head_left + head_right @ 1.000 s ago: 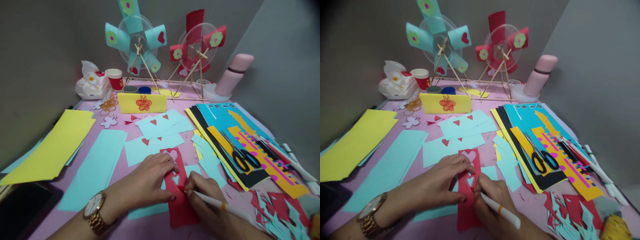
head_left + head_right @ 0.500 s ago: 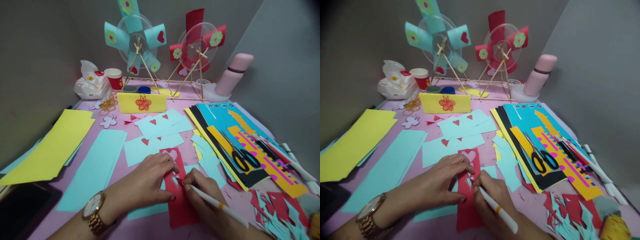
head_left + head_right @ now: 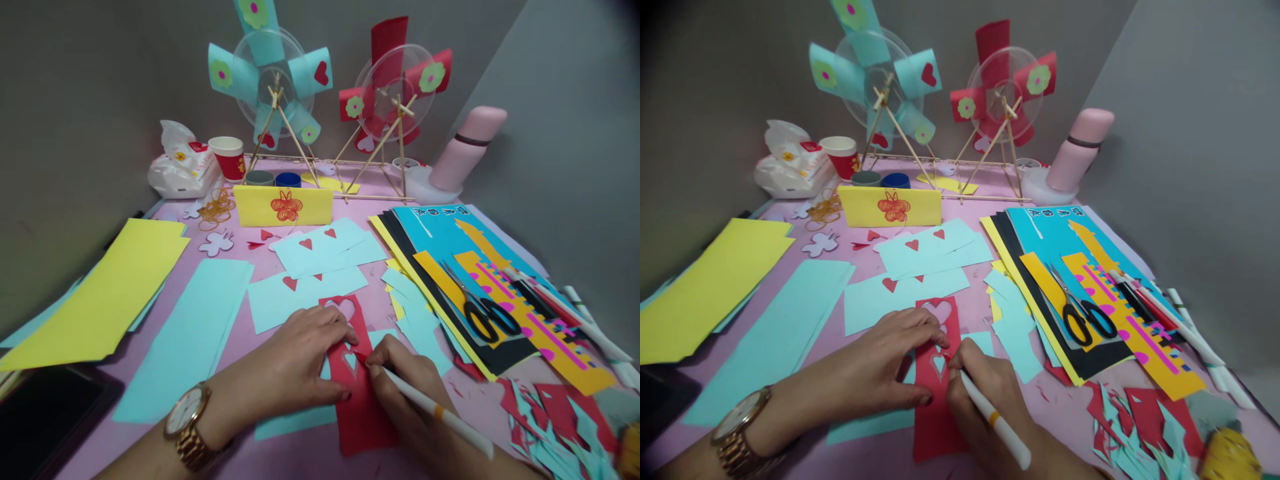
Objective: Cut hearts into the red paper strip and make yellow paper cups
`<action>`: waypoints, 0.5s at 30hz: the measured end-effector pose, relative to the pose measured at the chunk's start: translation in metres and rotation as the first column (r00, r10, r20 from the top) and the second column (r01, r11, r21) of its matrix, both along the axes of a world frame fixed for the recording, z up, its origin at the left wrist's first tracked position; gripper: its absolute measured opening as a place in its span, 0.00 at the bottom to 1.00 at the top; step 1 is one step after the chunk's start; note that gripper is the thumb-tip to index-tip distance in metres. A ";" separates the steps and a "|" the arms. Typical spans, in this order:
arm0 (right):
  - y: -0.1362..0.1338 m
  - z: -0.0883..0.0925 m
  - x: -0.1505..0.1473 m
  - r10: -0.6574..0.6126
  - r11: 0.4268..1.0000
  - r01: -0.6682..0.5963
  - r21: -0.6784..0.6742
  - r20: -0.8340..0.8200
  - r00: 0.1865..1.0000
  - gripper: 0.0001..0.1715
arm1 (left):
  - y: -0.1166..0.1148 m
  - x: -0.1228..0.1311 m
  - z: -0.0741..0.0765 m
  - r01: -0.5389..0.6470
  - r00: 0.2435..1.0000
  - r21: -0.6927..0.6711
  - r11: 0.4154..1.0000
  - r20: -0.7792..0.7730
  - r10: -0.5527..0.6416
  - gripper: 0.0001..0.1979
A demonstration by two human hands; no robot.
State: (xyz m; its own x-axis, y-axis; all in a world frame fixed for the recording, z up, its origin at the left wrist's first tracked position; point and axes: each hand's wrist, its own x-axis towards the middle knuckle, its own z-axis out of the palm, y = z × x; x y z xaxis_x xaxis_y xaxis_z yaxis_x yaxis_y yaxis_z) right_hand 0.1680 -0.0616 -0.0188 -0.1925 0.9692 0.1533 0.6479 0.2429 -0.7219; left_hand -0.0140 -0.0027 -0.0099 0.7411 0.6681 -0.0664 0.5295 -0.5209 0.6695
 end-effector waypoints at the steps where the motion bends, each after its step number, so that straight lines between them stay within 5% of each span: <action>1: 0.000 -0.001 0.000 -0.004 1.000 0.004 -0.002 -0.002 1.000 0.13 | 0.000 0.000 0.000 0.001 1.000 0.001 1.000 0.001 -0.001 0.20; 15: 0.000 -0.002 0.001 -0.008 0.999 0.006 0.033 0.037 0.999 0.12 | 0.001 0.001 0.002 -0.004 1.000 0.002 1.000 0.004 0.004 0.19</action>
State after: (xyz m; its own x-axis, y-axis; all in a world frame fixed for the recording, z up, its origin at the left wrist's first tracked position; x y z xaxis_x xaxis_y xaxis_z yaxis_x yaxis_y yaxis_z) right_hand 0.1687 -0.0618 -0.0209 -0.1918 0.9651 0.1784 0.6760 0.2617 -0.6888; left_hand -0.0126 -0.0022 -0.0075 0.7389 0.6710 -0.0617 0.5287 -0.5205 0.6705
